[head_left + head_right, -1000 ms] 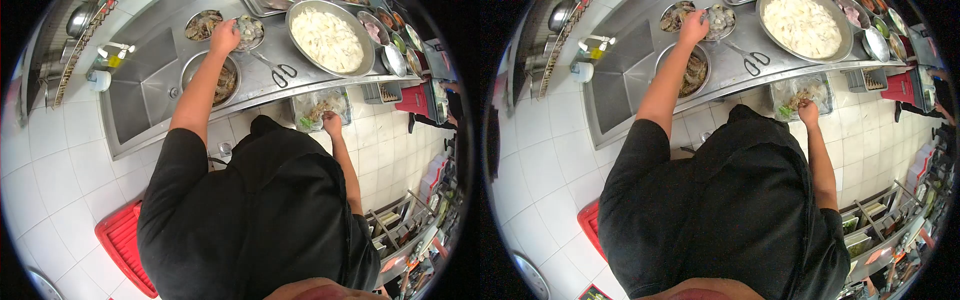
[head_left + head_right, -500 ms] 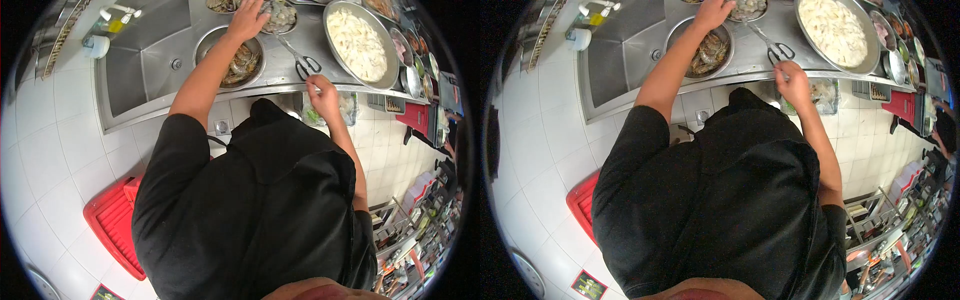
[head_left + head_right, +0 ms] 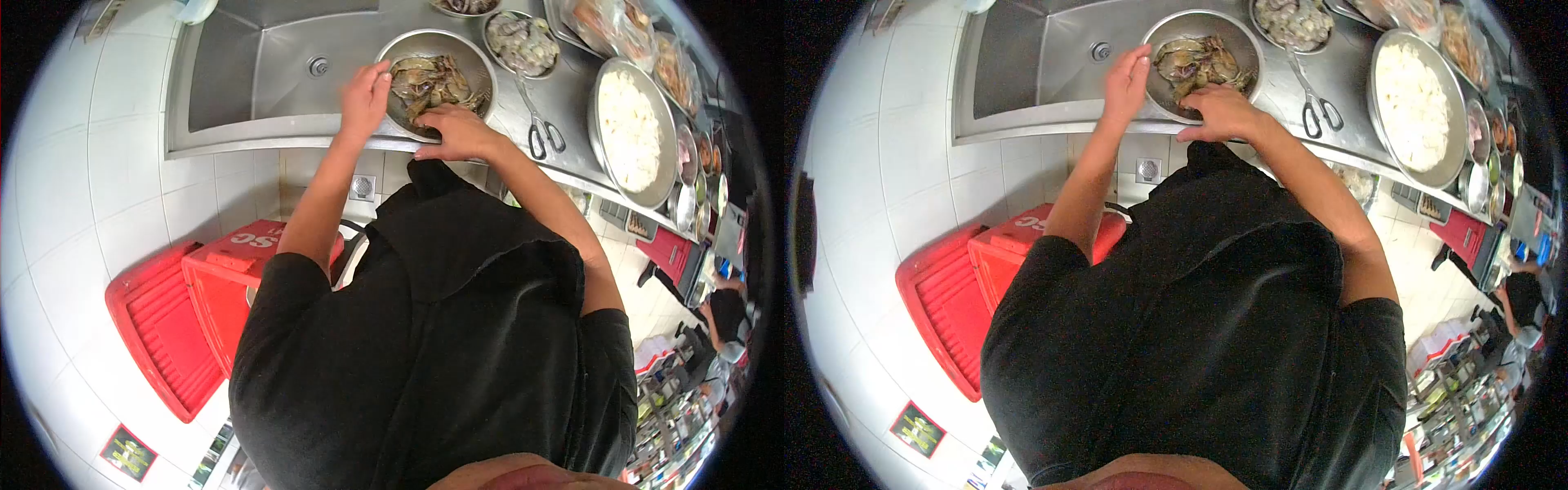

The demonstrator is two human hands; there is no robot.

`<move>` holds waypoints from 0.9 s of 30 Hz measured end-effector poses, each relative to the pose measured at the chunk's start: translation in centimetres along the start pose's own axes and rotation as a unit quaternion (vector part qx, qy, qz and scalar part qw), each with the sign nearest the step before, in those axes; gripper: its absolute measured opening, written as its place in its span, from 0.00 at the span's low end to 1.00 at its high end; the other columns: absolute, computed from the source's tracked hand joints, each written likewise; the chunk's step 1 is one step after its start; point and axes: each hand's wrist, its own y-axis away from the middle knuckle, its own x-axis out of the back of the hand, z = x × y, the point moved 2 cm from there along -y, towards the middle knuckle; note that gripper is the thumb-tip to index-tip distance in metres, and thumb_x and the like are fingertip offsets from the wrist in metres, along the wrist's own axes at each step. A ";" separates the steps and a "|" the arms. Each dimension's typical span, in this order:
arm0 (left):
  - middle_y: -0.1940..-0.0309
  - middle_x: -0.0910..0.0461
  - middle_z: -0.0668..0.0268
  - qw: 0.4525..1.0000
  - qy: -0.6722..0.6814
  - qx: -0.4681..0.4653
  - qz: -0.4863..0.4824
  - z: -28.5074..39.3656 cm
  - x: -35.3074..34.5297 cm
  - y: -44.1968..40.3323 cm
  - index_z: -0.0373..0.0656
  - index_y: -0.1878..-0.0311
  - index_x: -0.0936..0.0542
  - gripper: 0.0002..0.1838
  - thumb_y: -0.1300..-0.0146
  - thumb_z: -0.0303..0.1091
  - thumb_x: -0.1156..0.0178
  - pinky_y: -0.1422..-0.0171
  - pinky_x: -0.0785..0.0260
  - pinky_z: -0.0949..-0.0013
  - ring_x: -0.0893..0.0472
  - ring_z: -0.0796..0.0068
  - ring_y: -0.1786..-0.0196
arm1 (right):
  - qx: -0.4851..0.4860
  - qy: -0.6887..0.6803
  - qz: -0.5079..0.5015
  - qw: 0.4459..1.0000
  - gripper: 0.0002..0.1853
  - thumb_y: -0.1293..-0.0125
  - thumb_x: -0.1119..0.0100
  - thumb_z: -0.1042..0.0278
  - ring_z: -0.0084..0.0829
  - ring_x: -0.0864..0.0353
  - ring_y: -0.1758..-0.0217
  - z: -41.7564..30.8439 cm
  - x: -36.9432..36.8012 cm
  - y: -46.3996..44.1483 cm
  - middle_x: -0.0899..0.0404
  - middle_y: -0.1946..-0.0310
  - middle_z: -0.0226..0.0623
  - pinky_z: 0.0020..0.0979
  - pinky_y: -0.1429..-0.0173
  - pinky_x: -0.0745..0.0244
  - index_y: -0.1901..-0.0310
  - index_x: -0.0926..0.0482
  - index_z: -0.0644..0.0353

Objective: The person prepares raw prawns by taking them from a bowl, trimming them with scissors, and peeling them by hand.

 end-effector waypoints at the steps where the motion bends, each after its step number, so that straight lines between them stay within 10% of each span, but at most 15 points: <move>1: 0.53 0.19 0.53 1.000 -0.007 -0.008 0.008 0.0 0.0 0.5 0.37 0.47 0.20 0.15 0.30 0.36 0.44 0.41 0.30 0.58 0.21 0.51 0.47 | 0.003 0.017 -0.012 1.000 0.37 0.44 0.34 0.38 0.48 0.22 0.41 -0.4 0.1 -0.1 0.19 0.47 0.48 0.43 0.39 0.28 0.40 0.22 0.58; 9: 0.53 0.19 0.53 0.998 -0.027 -0.054 -0.003 -0.5 -0.9 0.3 0.39 0.47 0.19 0.14 0.32 0.33 0.41 0.41 0.30 0.59 0.21 0.53 0.48 | -0.061 -0.363 0.022 0.930 0.16 0.44 0.28 0.70 0.31 0.18 0.52 2.3 -0.5 -0.5 0.16 0.56 0.37 0.33 0.46 0.26 0.56 0.23 0.59; 13: 0.51 0.18 0.57 0.991 0.128 -0.001 -0.043 0.8 -2.4 0.0 0.39 0.44 0.21 0.15 0.31 0.31 0.41 0.40 0.29 0.64 0.20 0.64 0.47 | -0.135 -0.570 0.132 0.800 0.13 0.36 0.35 0.75 0.21 0.20 0.56 3.1 2.6 1.4 0.17 0.60 0.30 0.24 0.50 0.25 0.51 0.21 0.63; 18: 0.53 0.20 0.67 0.918 0.350 0.110 -0.148 5.3 -6.2 -0.5 0.36 0.39 0.24 0.18 0.31 0.24 0.41 0.45 0.29 0.74 0.22 0.82 0.50 | -0.099 -0.602 0.154 0.777 0.20 0.37 0.41 0.82 0.20 0.20 0.57 3.7 5.8 4.9 0.17 0.57 0.29 0.24 0.50 0.26 0.43 0.23 0.63; 27: 0.58 0.19 0.69 0.881 0.385 0.108 -0.252 11.9 -13.6 0.7 0.36 0.42 0.24 0.16 0.32 0.22 0.41 0.52 0.29 0.76 0.22 0.84 0.58 | -0.185 -0.424 0.260 0.847 0.12 0.35 0.35 0.67 0.20 0.25 0.66 4.1 6.2 13.8 0.19 0.70 0.31 0.27 0.60 0.29 0.53 0.17 0.63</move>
